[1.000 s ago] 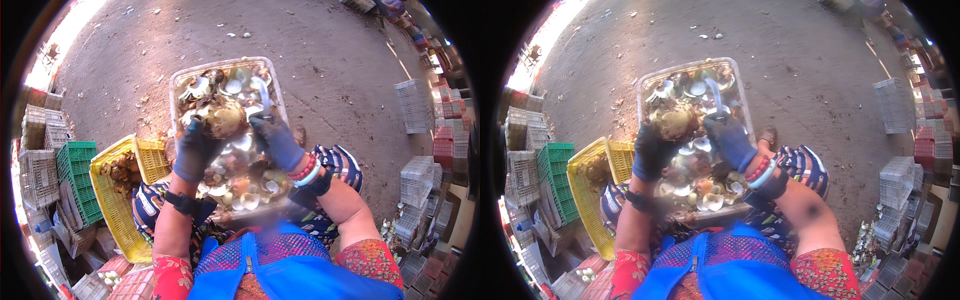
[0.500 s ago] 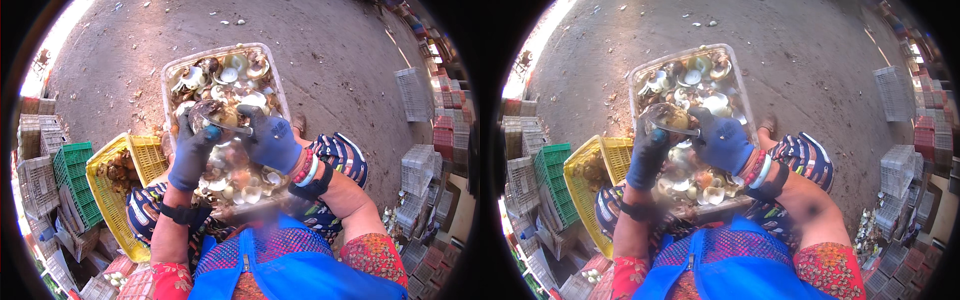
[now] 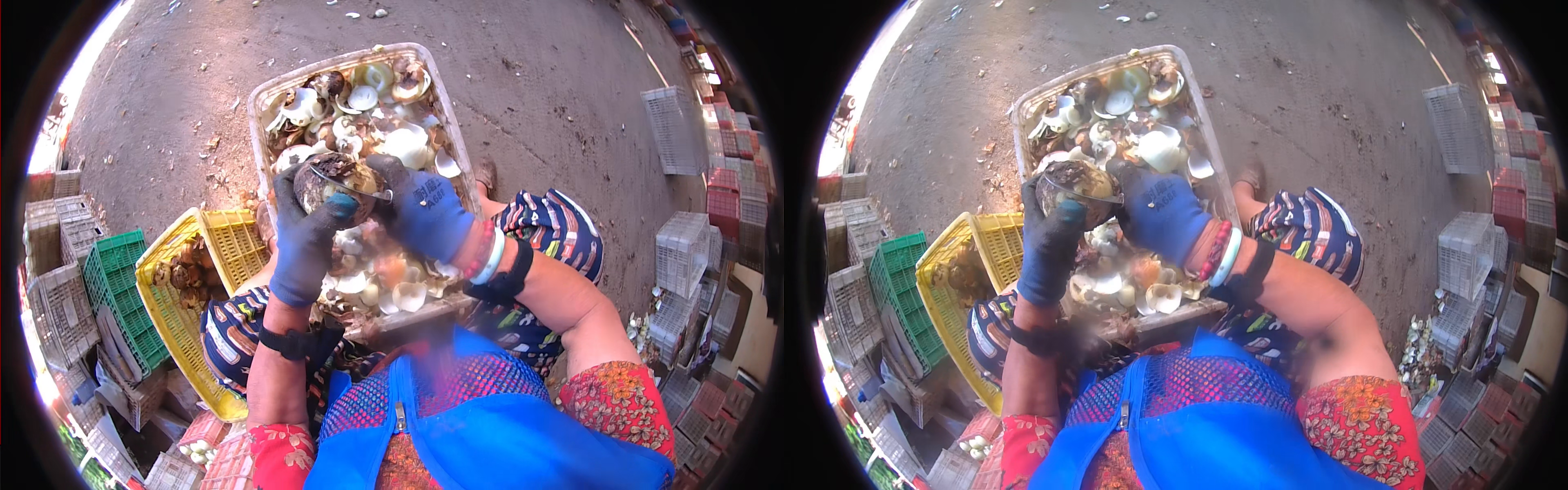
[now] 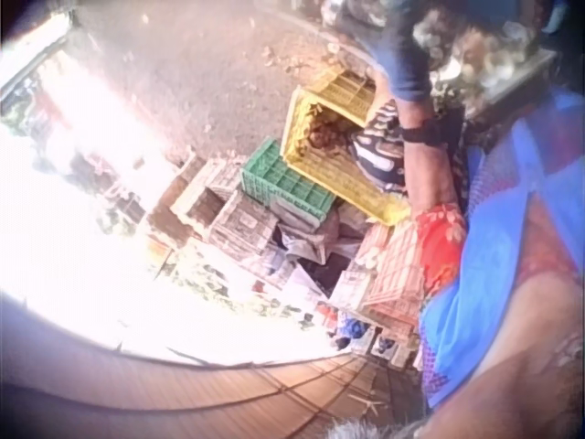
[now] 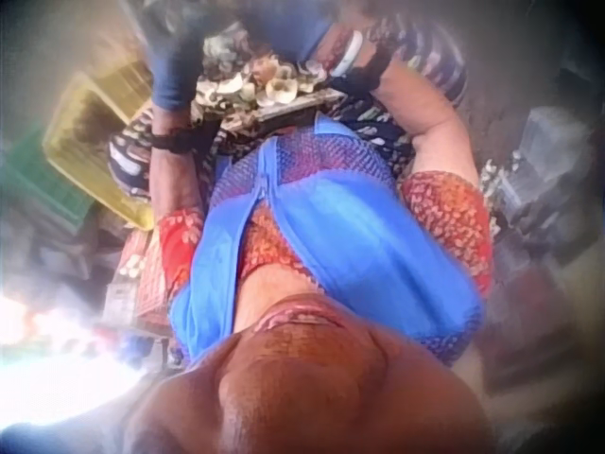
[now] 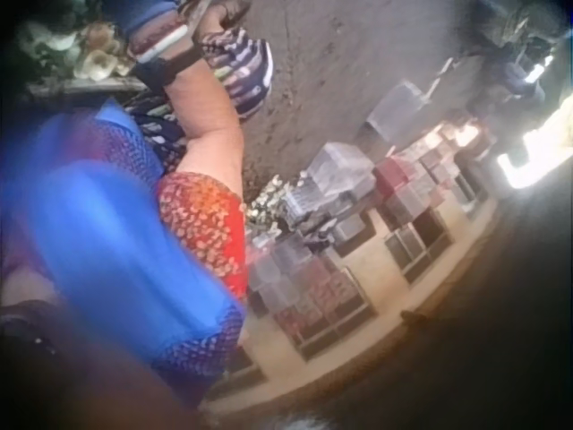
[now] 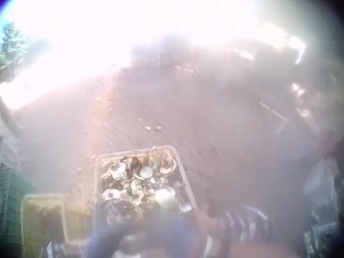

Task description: The recorder is peeling onions using a small knife and placing the peeled onions into a crate while sitting in a workspace.

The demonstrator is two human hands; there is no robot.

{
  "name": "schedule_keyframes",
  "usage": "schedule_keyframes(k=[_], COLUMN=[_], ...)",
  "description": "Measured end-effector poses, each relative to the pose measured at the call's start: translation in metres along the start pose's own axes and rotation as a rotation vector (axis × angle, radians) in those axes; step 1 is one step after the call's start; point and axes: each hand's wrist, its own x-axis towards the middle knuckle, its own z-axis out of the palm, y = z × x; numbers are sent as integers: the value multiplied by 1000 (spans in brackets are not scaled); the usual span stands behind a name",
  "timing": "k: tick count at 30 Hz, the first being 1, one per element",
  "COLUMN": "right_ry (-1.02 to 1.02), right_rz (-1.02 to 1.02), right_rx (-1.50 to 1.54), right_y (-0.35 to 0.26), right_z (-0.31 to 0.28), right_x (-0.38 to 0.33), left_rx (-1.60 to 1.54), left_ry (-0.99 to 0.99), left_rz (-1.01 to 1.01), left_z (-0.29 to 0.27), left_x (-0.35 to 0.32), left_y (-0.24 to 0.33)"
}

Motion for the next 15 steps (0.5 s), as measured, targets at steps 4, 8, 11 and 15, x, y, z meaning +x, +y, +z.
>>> schedule_keyframes(k=[4,8,11,15], right_ry=[32,-40,-14,-59], right_rz=[-8,155,-20,13], right_rx=[-3,-107,-128,-120], right_y=[8,-1,7,30], right_z=[4,12,14,20], right_x=[6,5,6,7], left_rx=[143,494,8,161], left_ry=[-47,-23,-48,-148], left_rz=[58,190,-48,11], left_z=[-1,-13,-16,-18], left_x=[-1,0,-3,-6], left_y=[5,-12,-16,-14])
